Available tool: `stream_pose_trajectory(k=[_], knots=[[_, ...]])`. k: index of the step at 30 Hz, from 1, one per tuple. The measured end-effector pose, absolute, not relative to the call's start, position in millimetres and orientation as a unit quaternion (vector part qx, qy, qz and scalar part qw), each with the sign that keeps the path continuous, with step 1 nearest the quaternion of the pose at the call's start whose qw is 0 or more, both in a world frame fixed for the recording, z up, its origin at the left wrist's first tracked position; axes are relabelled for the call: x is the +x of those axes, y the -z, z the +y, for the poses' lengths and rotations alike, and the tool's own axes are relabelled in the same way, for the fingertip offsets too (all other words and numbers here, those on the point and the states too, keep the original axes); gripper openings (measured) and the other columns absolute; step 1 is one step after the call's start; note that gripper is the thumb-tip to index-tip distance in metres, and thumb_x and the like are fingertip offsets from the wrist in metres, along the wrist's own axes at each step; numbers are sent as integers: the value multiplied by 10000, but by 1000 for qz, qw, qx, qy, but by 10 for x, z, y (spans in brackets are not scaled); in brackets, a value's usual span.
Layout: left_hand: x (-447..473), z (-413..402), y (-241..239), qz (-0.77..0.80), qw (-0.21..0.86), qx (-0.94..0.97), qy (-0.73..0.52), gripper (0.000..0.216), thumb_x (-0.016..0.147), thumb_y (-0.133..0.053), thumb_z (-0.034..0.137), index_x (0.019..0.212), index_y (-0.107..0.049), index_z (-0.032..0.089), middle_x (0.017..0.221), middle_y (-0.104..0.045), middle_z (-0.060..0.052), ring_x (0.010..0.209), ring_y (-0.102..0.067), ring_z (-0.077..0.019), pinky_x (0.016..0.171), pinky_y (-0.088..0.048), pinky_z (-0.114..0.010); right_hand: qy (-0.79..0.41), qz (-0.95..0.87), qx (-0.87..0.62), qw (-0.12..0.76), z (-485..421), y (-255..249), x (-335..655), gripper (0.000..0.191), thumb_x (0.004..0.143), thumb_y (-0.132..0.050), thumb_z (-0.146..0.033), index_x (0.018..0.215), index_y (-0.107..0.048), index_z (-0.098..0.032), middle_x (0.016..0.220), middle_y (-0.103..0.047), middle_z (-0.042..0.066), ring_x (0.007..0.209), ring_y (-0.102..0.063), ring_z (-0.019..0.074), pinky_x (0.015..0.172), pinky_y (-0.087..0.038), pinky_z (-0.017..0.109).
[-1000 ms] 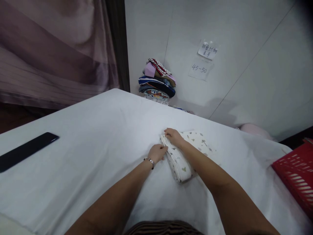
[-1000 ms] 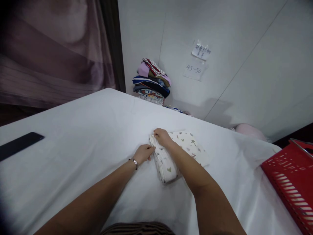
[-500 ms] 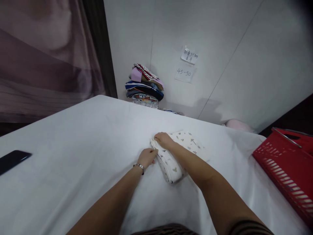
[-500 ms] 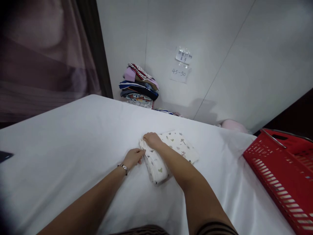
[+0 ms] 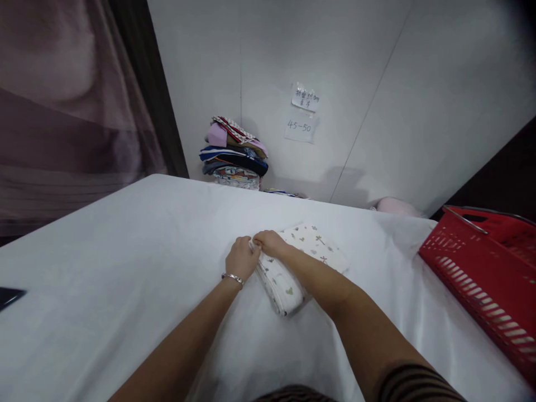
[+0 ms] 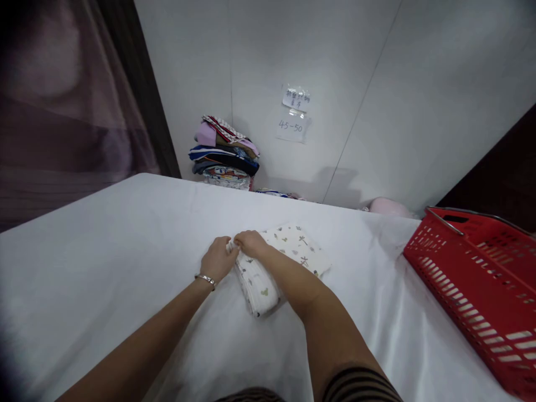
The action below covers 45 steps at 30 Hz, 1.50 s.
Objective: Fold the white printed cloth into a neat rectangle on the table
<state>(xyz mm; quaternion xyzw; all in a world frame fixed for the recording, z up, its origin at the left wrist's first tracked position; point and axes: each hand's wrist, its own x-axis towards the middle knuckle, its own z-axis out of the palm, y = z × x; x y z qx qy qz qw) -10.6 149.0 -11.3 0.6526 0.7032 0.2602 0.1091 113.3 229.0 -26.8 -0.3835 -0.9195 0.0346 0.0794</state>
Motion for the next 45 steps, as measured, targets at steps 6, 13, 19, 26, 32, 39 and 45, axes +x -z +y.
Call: stream_pose_trajectory(k=[6,13,19,26,32,39,45], knots=[[38,1552,196,650,49,734,-192,299,832,-407,191,1098,-543,179,1095,-590,-88,1060,-488,-227,850,-421,-347,-22,-918,-390,71,2339,224,1300,287,908,-412,-346,916,-643,-176,958,-669,72,887,-584,187,771,-365,279],[18,1557,267,654,32,736,-172,326,849,-384,225,1105,-583,185,1147,-579,-77,1070,-465,-231,855,-428,-351,-15,-894,-445,50,2535,236,1865,428,937,-297,-477,1085,-615,-232,1096,-642,72,1071,-527,214,945,-286,368],[29,1535,239,661,33,733,-158,354,852,-366,227,1138,-572,211,1188,-563,-66,1089,-460,-228,853,-425,-358,-8,-825,-563,45,2642,227,2250,496,920,-275,-533,1239,-518,-240,1298,-519,86,1252,-358,251,1043,-135,501],[23,1541,210,657,42,737,-150,358,838,-369,216,1127,-579,204,1163,-573,-77,1079,-463,-247,850,-425,-375,-6,-797,-600,70,2559,229,2415,542,924,-267,-513,1370,-356,-219,1457,-308,90,1357,-165,250,1072,-94,489],[4,1570,264,656,53,736,-156,366,840,-375,236,1149,-571,217,1190,-559,-77,1103,-446,-250,862,-425,-373,-87,-754,-649,52,2595,345,2589,602,899,-279,-567,1401,-301,-237,1493,-231,65,1357,-180,265,1045,-232,459],[-20,1591,291,662,91,724,-172,399,838,-369,242,1189,-556,209,1251,-526,-76,1155,-440,-236,921,-413,-363,-164,-714,-672,110,2561,281,2763,697,871,-422,-490,1447,-188,-177,1506,-176,93,1343,-256,236,1051,-262,330],[-60,1697,309,692,152,686,-164,443,816,-400,265,1231,-550,220,1311,-489,-94,1173,-471,-235,981,-369,-345,-145,-685,-711,70,2182,208,3129,693,846,-471,-476,1424,-265,-154,1375,-436,131,1216,-450,266,973,-352,339]])
